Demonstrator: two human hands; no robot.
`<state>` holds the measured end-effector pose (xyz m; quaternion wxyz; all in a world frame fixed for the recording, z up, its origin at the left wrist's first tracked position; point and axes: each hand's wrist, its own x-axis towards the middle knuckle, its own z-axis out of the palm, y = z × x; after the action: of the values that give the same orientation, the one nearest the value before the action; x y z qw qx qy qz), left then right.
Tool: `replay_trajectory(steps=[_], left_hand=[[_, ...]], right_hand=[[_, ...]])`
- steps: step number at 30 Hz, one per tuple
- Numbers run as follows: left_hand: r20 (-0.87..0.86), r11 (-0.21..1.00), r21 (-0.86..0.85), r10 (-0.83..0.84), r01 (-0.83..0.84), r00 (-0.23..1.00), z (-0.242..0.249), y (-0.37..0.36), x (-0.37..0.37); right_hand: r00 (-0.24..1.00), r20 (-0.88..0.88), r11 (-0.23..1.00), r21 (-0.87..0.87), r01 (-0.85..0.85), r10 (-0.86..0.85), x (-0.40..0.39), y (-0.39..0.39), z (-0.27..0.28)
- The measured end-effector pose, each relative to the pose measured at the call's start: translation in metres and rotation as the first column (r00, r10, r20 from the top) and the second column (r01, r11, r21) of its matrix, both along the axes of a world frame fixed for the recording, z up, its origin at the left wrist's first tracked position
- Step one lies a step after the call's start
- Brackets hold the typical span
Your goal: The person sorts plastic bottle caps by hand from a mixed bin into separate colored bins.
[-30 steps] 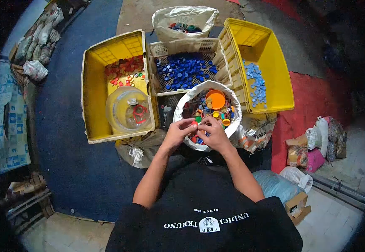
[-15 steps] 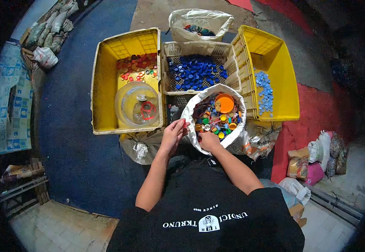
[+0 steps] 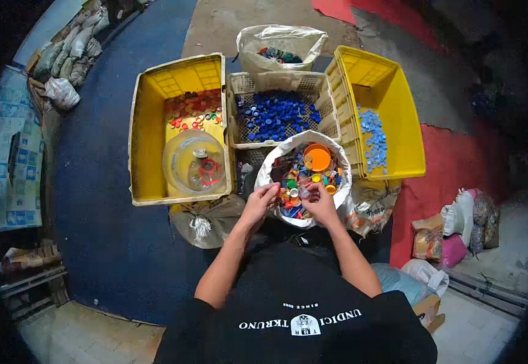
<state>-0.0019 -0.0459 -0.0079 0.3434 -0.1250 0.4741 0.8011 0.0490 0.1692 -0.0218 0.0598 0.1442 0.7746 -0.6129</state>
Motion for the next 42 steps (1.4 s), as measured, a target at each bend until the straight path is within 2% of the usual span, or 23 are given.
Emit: replay_trajectory(steps=[3,4,6,7,10,12,14,17,18,20,22,24,25,28,32,34,36,38,40,42], left_hand=[[-0.012,0.999,0.008,-0.051,0.051,0.999,0.002,0.004,-0.001],[-0.017,0.999,0.011,-0.046,0.046,0.999,0.0,0.004,-0.001],[-0.067,0.997,-0.048,-0.068,0.065,0.995,0.003,0.006,0.001],[-0.171,0.977,-0.185,-0.143,0.11,0.975,0.024,0.007,0.002],[-0.192,0.978,-0.088,-0.201,0.188,0.961,0.013,0.012,0.002],[-0.238,0.982,-0.081,-0.187,0.172,0.953,-0.02,0.022,0.002],[-0.287,0.984,-0.074,-0.177,0.163,0.941,-0.026,0.027,-0.002],[-0.336,0.889,-0.427,-0.327,0.167,0.883,0.032,0.029,-0.012],[-0.34,0.888,-0.426,-0.333,0.172,0.88,0.035,0.029,-0.012],[-0.482,0.897,-0.409,-0.367,0.166,0.796,0.038,0.029,-0.013],[-0.433,0.904,-0.362,-0.379,0.228,0.818,0.037,0.03,-0.015],[-0.439,0.906,-0.348,-0.386,0.242,0.812,0.035,0.032,-0.017],[-0.455,0.933,-0.276,-0.337,0.23,0.824,0.034,0.034,-0.018],[-0.417,0.926,-0.225,-0.373,0.303,0.829,0.031,0.034,-0.022],[-0.452,0.927,-0.241,-0.37,0.289,0.812,0.036,0.04,-0.023],[-0.447,0.933,-0.211,-0.358,0.293,0.82,0.041,0.041,-0.024],[-0.437,0.903,-0.262,-0.425,0.339,0.793,0.039,0.041,-0.027],[-0.468,0.909,-0.254,-0.414,0.329,0.781,0.036,0.043,-0.027],[-0.499,0.916,-0.246,-0.4,0.317,0.769,0.037,0.044,-0.029],[-0.418,0.879,-0.278,-0.473,0.387,0.775,0.037,0.045,-0.032]], right_hand=[[0.998,-0.05,0.987,0.156,0.03,-0.022,-0.004,0.001,0.019],[0.998,-0.055,0.987,0.158,0.026,-0.017,-0.007,0.001,0.027],[0.987,-0.127,0.953,0.296,-0.056,0.097,-0.009,0.001,0.04],[0.98,-0.149,0.952,0.294,-0.085,0.133,-0.013,-0.002,0.047],[0.973,-0.139,0.942,0.306,-0.135,0.185,-0.018,-0.01,0.071],[0.972,-0.149,0.945,0.301,-0.131,0.183,-0.019,-0.014,0.072],[0.963,-0.195,0.946,0.299,-0.125,0.188,-0.02,-0.017,0.076],[0.975,-0.159,0.97,0.211,-0.12,0.155,-0.018,-0.017,0.073],[0.976,-0.161,0.971,0.213,-0.112,0.148,-0.018,-0.017,0.078],[0.964,-0.216,0.949,0.304,-0.084,0.155,-0.017,-0.017,0.089],[0.965,-0.223,0.952,0.3,-0.067,0.139,-0.015,-0.014,0.092],[0.899,-0.383,0.91,0.413,-0.041,0.214,-0.015,-0.011,0.092],[0.907,-0.366,0.919,0.389,-0.056,0.21,-0.014,-0.009,0.093],[0.919,-0.315,0.896,0.437,-0.082,0.238,-0.011,-0.004,0.099],[0.934,-0.289,0.911,0.406,-0.078,0.209,-0.008,-0.003,0.108],[0.955,-0.247,0.943,0.322,-0.078,0.164,-0.008,-0.002,0.111],[0.954,-0.239,0.937,0.338,-0.091,0.179,-0.009,0.0,0.117],[0.955,-0.227,0.931,0.351,-0.105,0.193,-0.008,0.001,0.116],[0.926,-0.287,0.909,0.4,-0.117,0.246,-0.01,0.004,0.111],[0.917,-0.315,0.907,0.407,-0.104,0.247,-0.011,0.004,0.109]])
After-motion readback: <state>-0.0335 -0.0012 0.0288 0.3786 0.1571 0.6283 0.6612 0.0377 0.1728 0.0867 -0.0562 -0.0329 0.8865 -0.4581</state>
